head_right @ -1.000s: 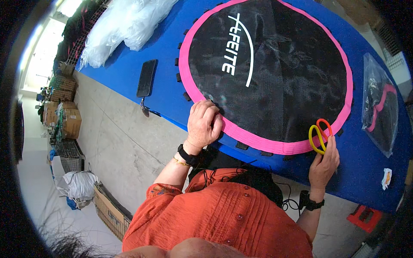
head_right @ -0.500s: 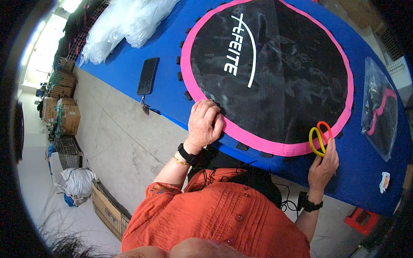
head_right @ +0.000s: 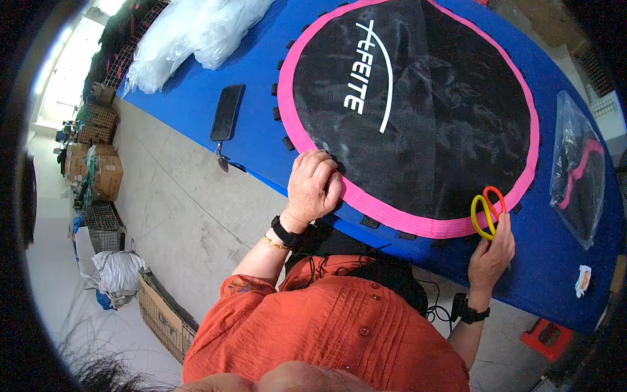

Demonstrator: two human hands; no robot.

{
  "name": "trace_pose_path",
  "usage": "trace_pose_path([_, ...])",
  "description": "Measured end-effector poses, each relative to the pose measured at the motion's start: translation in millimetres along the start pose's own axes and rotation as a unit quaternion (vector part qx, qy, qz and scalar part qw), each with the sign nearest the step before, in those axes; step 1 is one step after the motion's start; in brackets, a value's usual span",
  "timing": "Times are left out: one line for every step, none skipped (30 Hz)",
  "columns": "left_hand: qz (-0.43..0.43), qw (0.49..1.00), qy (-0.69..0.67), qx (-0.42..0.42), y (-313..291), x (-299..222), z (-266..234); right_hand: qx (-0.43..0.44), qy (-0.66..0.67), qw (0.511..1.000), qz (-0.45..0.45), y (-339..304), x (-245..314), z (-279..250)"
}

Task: Trimming the excess edges of a circular fabric mat using scissors at a workbench.

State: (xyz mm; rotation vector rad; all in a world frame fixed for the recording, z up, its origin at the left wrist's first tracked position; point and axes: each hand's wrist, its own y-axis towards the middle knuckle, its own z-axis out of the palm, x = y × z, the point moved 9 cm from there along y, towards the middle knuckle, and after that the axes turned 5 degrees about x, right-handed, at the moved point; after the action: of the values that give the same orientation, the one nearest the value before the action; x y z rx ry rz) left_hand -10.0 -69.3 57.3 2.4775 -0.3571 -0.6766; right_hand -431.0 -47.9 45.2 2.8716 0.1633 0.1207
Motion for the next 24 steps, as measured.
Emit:
trace_pose_path([0.001,1.000,-0.002,0.000,0.0,0.1,-0.1,-0.003,0.001,1.000,-0.001,0.2,0.4,-0.3])
trace_pose_path([0.002,1.000,-0.005,0.000,0.0,0.2,-0.1,-0.006,0.002,1.000,-0.003,0.3,0.7,-0.6])
trace_pose_path([0.002,1.000,-0.005,0.000,0.1,0.2,-0.3,-0.005,0.002,1.000,-0.003,0.4,0.7,-0.6])
trace_pose_path([0.002,1.000,-0.006,0.001,0.4,0.1,-0.5,-0.007,0.003,1.000,-0.005,0.6,0.9,-0.9])
trace_pose_path([0.001,1.000,-0.007,0.002,0.4,0.1,-0.5,-0.008,0.005,1.000,-0.008,0.7,1.1,-1.1])
trace_pose_path([0.001,1.000,-0.007,0.002,0.1,0.5,-0.2,-0.008,0.004,1.000,-0.008,1.0,1.1,-1.7])
trace_pose_path([0.000,1.000,-0.008,0.007,-0.3,1.3,1.5,-0.007,0.005,1.000,-0.009,1.3,1.1,-2.3])
trace_pose_path([-0.001,1.000,-0.009,0.013,-0.6,2.0,3.0,-0.007,0.006,1.000,-0.010,1.5,1.3,-2.8])
trace_pose_path([-0.002,1.000,-0.009,0.013,-1.0,2.3,3.1,-0.007,0.007,1.000,-0.010,1.4,1.3,-2.4])
trace_pose_path([-0.003,1.000,-0.009,0.015,-1.4,2.8,3.3,-0.007,0.006,1.000,-0.011,1.2,1.4,-2.0])
trace_pose_path([-0.004,1.000,-0.009,0.016,-1.7,3.2,3.4,-0.007,0.006,1.000,-0.011,1.1,1.6,-1.6])
trace_pose_path([-0.004,1.000,-0.009,0.017,-1.7,3.2,3.6,-0.007,0.006,1.000,-0.011,1.0,1.4,-1.4])
trace_pose_path([-0.003,1.000,-0.006,0.014,-1.7,2.8,3.3,-0.008,0.004,1.000,-0.010,1.1,1.3,-1.3])
trace_pose_path([-0.001,1.000,-0.003,0.012,-1.7,2.3,3.0,-0.009,0.003,1.000,-0.010,1.0,1.2,-1.3])
trace_pose_path([-0.001,1.000,-0.003,0.012,-1.7,2.3,3.1,-0.009,0.003,1.000,-0.010,0.7,1.1,-1.0])
trace_pose_path([-0.001,1.000,-0.003,0.013,-1.8,2.4,3.2,-0.009,0.002,1.000,-0.010,0.4,0.9,-0.8])
trace_pose_path([-0.002,1.000,-0.003,0.014,-1.7,2.5,3.3,-0.009,0.002,1.000,-0.010,0.1,0.6,-0.4])
trace_pose_path([-0.002,1.000,-0.003,0.014,-1.0,1.9,3.0,-0.009,0.001,1.000,-0.010,-0.5,-0.7,-0.1])
trace_pose_path([-0.002,1.000,-0.006,0.009,0.1,0.9,1.6,0.005,0.003,1.000,-0.004,-1.1,-3.5,2.9])
trace_pose_path([-0.001,1.000,-0.009,0.005,0.8,0.3,0.6,0.018,0.006,1.000,0.001,-1.6,-5.5,5.7])
trace_pose_path([-0.001,1.000,-0.009,0.005,0.7,0.2,0.4,0.018,0.006,1.000,0.001,-1.8,-5.4,6.0])
trace_pose_path([-0.002,1.000,-0.009,0.004,0.5,0.3,0.1,0.020,0.005,1.000,0.003,-2.0,-5.5,6.6])
trace_pose_path([-0.002,1.000,-0.010,0.003,0.3,0.4,-0.2,0.021,0.005,1.000,0.005,-2.2,-5.6,7.0])
trace_pose_path([-0.002,1.000,-0.010,0.003,0.3,0.6,0.0,0.021,0.004,1.000,0.006,-2.2,-5.5,6.8])
